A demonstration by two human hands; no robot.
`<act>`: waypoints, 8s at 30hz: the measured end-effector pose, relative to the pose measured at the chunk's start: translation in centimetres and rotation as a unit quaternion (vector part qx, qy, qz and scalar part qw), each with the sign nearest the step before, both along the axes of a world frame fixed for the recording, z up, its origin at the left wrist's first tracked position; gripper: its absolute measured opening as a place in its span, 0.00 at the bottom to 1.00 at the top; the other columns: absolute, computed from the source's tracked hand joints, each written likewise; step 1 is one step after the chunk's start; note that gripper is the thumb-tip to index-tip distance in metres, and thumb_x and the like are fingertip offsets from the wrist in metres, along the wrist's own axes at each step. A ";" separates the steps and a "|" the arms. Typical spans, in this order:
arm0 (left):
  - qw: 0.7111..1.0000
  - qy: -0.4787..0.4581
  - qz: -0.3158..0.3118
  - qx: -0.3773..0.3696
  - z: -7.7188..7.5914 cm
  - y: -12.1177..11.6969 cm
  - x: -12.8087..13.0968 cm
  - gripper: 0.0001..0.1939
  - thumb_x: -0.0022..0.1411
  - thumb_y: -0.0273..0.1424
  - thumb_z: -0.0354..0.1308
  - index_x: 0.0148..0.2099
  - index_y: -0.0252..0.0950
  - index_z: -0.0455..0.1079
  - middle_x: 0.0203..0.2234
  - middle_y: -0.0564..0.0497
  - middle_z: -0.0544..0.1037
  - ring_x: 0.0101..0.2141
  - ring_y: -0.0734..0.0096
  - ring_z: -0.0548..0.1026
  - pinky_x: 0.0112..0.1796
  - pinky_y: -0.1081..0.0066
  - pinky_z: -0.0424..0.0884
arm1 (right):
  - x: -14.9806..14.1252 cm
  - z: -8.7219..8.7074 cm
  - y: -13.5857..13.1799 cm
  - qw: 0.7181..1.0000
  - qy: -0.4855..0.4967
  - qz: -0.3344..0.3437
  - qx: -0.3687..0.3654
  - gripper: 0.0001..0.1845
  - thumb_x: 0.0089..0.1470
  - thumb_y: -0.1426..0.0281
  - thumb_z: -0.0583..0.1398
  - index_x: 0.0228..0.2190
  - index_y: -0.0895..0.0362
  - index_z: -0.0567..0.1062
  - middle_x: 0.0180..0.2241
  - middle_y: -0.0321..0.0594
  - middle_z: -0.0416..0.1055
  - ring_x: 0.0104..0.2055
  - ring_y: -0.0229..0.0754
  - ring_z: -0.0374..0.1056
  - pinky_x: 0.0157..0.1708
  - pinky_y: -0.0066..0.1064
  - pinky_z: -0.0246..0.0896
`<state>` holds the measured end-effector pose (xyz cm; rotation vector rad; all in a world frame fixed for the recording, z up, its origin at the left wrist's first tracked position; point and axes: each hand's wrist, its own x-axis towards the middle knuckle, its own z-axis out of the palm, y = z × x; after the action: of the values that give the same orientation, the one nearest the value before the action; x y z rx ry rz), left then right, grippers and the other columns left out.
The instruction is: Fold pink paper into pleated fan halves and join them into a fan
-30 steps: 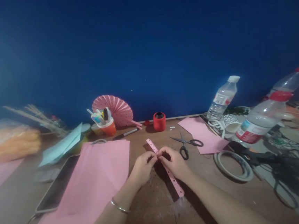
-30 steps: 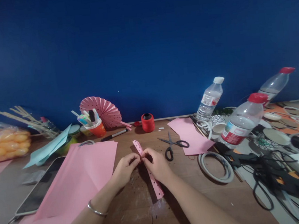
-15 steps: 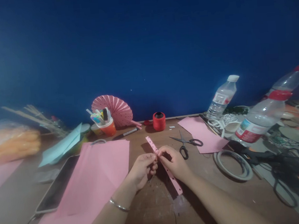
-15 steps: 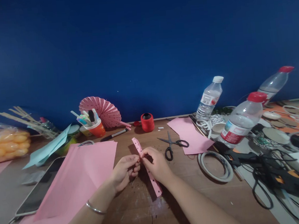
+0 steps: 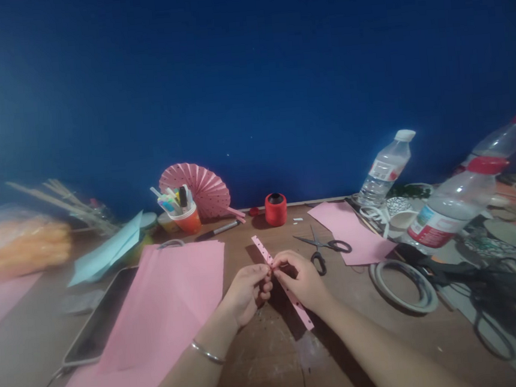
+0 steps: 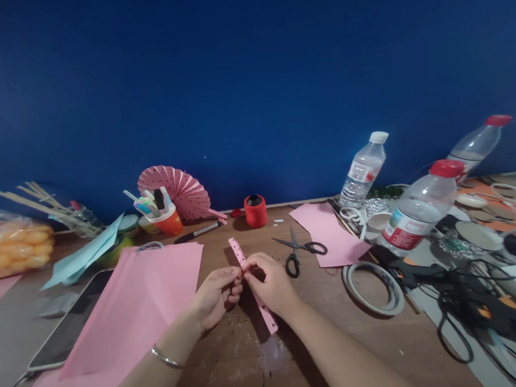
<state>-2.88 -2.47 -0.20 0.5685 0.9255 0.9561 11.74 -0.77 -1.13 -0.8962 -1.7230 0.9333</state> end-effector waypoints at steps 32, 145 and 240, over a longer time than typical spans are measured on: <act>0.993 0.095 -0.002 0.075 -0.1 -0.3 0.8 0.10 0.52 0.34 0.55 0.28 0.32 0.64 0.19 0.55 0.64 0.20 0.82 0.63 0.22 0.81 0.58 | 0.1 -0.4 0.2 1.000 -0.010 -0.004 0.015 0.05 0.45 0.77 0.54 0.23 0.57 0.67 0.32 0.39 0.67 0.37 0.40 0.63 0.38 0.31 0.58; 0.933 0.277 0.009 0.230 -0.4 0.1 0.5 0.11 0.56 0.37 0.50 0.29 0.34 0.63 0.22 0.54 0.67 0.24 0.75 0.64 0.27 0.75 0.59 | 0.0 0.5 -0.5 0.988 -0.055 0.011 -0.142 0.04 0.47 0.71 0.52 0.23 0.57 0.66 0.17 0.31 0.61 0.19 0.34 0.55 0.21 0.24 0.48; 0.967 0.188 0.051 0.161 -0.8 -0.1 0.9 0.07 0.53 0.33 0.50 0.28 0.35 0.58 0.16 0.59 0.61 0.17 0.82 0.59 0.20 0.80 0.55 | 0.3 0.6 -1.5 0.983 -0.181 -0.019 -0.031 0.09 0.53 0.69 0.49 0.25 0.56 0.67 0.21 0.33 0.67 0.24 0.36 0.62 0.25 0.24 0.52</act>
<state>-1.96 -2.53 -1.04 1.0115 1.1534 1.1229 12.08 -2.23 -0.54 -1.1933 -1.9822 0.8381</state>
